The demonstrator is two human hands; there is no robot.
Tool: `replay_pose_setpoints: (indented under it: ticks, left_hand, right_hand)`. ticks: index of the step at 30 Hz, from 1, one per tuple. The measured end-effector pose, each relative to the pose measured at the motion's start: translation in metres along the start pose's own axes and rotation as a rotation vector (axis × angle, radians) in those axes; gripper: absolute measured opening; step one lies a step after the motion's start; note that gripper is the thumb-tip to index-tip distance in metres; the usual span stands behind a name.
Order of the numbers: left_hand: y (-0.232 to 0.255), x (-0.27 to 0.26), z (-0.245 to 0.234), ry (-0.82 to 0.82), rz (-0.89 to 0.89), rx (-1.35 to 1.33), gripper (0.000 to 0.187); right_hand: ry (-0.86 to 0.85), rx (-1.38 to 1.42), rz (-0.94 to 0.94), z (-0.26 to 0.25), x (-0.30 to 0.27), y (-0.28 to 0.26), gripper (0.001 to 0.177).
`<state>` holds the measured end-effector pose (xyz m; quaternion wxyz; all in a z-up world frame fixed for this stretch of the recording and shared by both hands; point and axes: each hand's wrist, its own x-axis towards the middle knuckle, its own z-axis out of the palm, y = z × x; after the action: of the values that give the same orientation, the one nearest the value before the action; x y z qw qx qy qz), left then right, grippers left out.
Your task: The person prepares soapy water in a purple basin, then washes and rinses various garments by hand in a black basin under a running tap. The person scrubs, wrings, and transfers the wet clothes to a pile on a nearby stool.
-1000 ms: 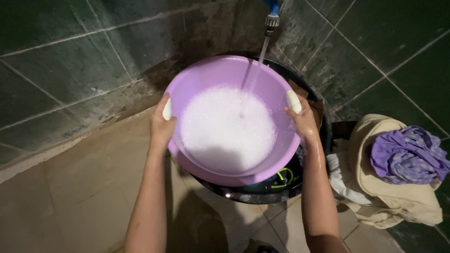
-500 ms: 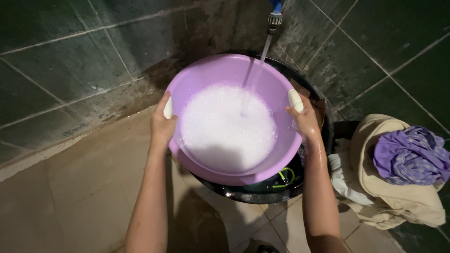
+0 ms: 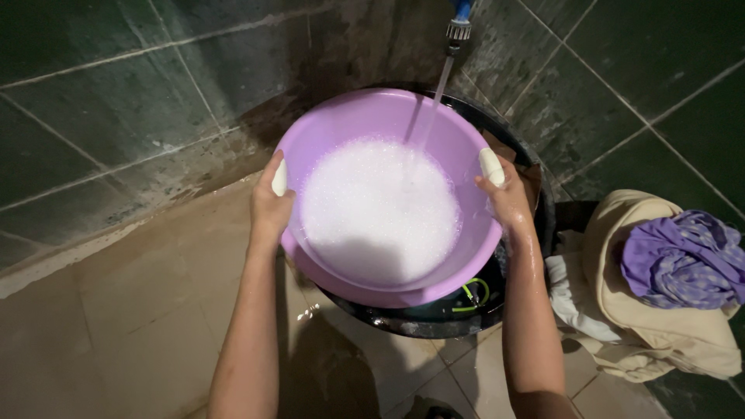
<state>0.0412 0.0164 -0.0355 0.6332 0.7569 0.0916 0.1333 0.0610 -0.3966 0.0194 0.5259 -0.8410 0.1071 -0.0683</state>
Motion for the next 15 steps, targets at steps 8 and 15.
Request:
replay_pose_setpoints:
  ticks: [8, 15]
  left_hand:
    - [0.0016, 0.0000, -0.0006, 0.000, 0.006, 0.006, 0.078]
    - [0.0003, 0.0018, -0.0012, -0.002, -0.025, 0.026, 0.079]
  right_hand:
    - [0.005, 0.025, 0.002, 0.0004, 0.0010, 0.0016, 0.064]
    - [0.019, 0.029, 0.049, 0.0022, -0.0008, -0.0025, 0.064]
